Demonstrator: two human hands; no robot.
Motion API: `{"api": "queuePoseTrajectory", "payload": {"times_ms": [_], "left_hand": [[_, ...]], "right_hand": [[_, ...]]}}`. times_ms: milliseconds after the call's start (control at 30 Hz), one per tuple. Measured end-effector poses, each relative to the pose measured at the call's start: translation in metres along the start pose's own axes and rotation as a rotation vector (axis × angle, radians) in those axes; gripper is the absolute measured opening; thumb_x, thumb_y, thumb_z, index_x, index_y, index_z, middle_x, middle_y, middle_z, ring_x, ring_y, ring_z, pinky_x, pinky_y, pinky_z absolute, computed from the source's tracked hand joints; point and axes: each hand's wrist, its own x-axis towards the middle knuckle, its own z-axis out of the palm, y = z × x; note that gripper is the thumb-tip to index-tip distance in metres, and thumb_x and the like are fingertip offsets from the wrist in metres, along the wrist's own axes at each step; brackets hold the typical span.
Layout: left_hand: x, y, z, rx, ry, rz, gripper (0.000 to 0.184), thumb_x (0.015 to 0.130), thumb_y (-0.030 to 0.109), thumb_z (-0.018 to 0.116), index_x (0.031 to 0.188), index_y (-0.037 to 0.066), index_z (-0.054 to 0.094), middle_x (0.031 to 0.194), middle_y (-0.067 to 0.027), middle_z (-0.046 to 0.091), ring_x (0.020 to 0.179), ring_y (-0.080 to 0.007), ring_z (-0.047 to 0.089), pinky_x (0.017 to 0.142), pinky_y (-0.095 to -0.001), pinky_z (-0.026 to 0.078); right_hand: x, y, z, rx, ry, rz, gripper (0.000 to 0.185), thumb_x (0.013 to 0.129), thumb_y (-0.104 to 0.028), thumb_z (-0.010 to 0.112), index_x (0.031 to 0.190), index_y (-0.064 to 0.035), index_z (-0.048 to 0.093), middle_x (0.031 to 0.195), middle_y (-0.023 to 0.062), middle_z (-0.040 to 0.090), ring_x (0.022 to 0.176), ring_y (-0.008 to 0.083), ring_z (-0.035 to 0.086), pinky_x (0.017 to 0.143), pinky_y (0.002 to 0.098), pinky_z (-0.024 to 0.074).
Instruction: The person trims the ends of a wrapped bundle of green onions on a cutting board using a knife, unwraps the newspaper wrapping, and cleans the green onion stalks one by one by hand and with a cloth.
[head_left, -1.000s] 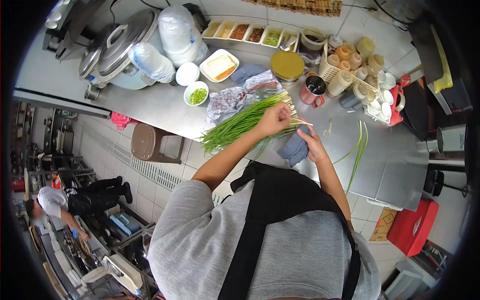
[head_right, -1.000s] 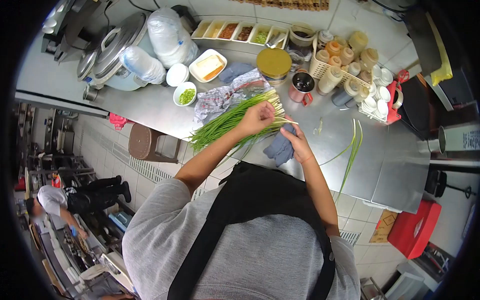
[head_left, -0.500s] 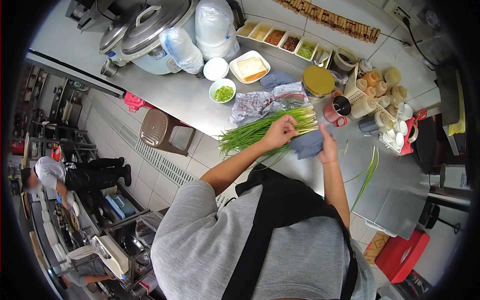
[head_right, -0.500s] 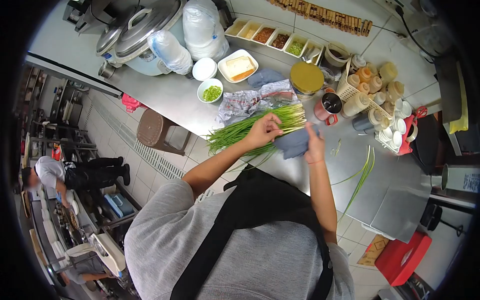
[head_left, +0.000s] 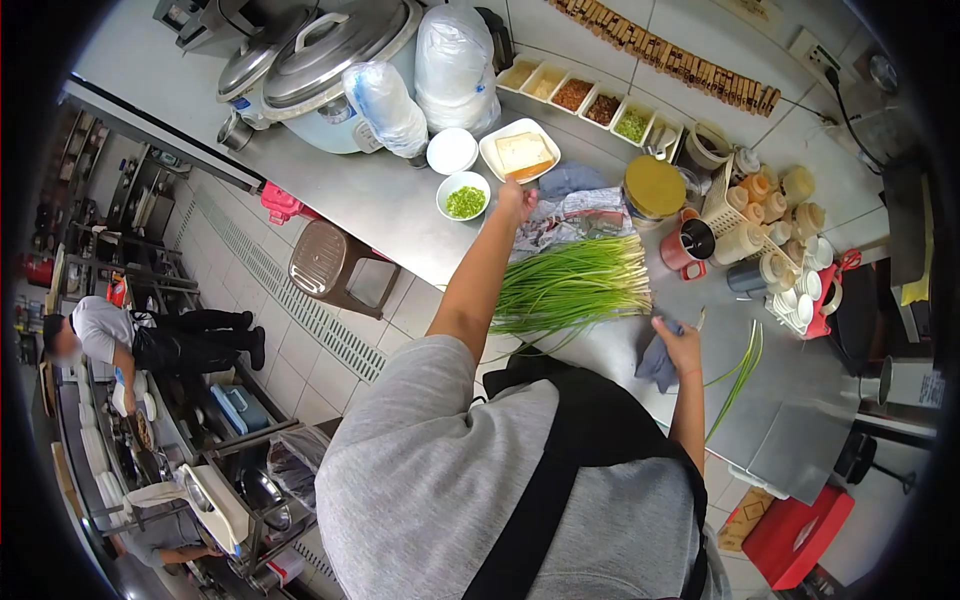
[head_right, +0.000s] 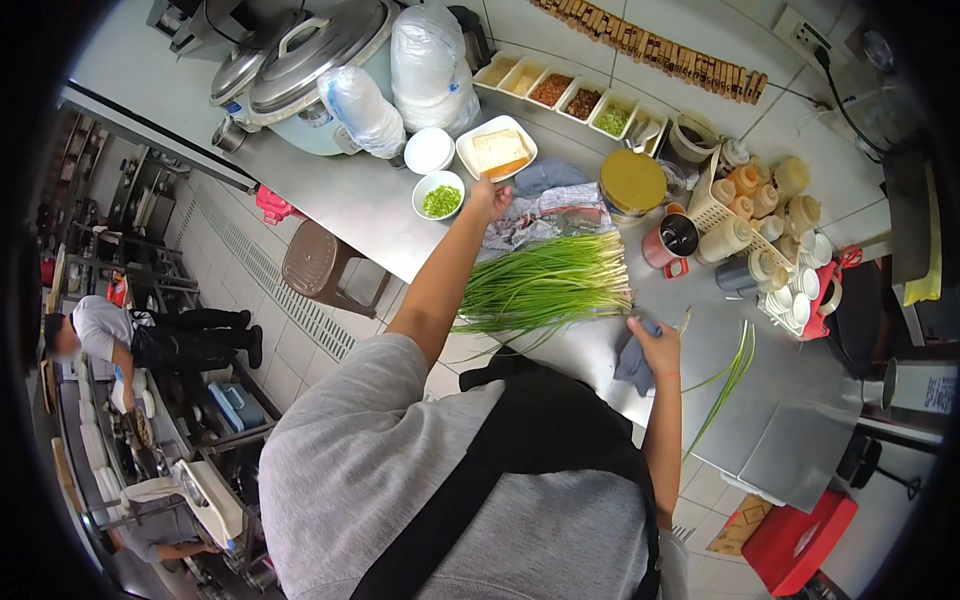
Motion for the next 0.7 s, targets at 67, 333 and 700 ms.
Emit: {"api": "queuePoseTrajectory", "payload": {"times_ms": [67,333,700], "left_hand": [[0.008,-0.001,0.002,0.056,0.014,0.132,0.046,0.096,0.041,0.030,0.089,0.001,0.051,0.067,-0.0088,0.054,0.048,-0.0147,0.047,0.038,-0.0238,0.036],[-0.045,0.015,0.028,0.469,0.073,0.465,0.046,0.093,0.030,0.031,0.070,0.000,0.056,0.058,-0.0088,0.056,0.040,-0.0140,0.043,0.034,-0.0268,0.033],[0.003,0.078,0.152,0.498,-0.047,0.402,0.039,0.088,0.025,0.035,0.070,-0.001,0.058,0.056,-0.0099,0.057,0.040,-0.0131,0.047,0.035,-0.0274,0.034]], "right_hand": [[-0.015,-0.005,-0.005,0.025,0.005,-0.053,0.066,0.070,-0.048,0.075,0.100,0.0093,0.064,0.089,0.0142,0.067,0.079,0.0176,0.062,0.073,0.0293,0.0489],[-0.035,0.022,-0.034,0.073,-0.045,0.147,0.051,0.075,-0.042,0.073,0.094,0.0049,0.067,0.078,0.0036,0.063,0.069,0.0113,0.055,0.065,0.0267,0.0464],[-0.045,0.029,-0.024,0.316,-0.035,0.253,0.035,0.079,-0.037,0.071,0.078,-0.0021,0.064,0.066,-0.0023,0.055,0.058,0.0079,0.048,0.054,0.0247,0.0413]]}}
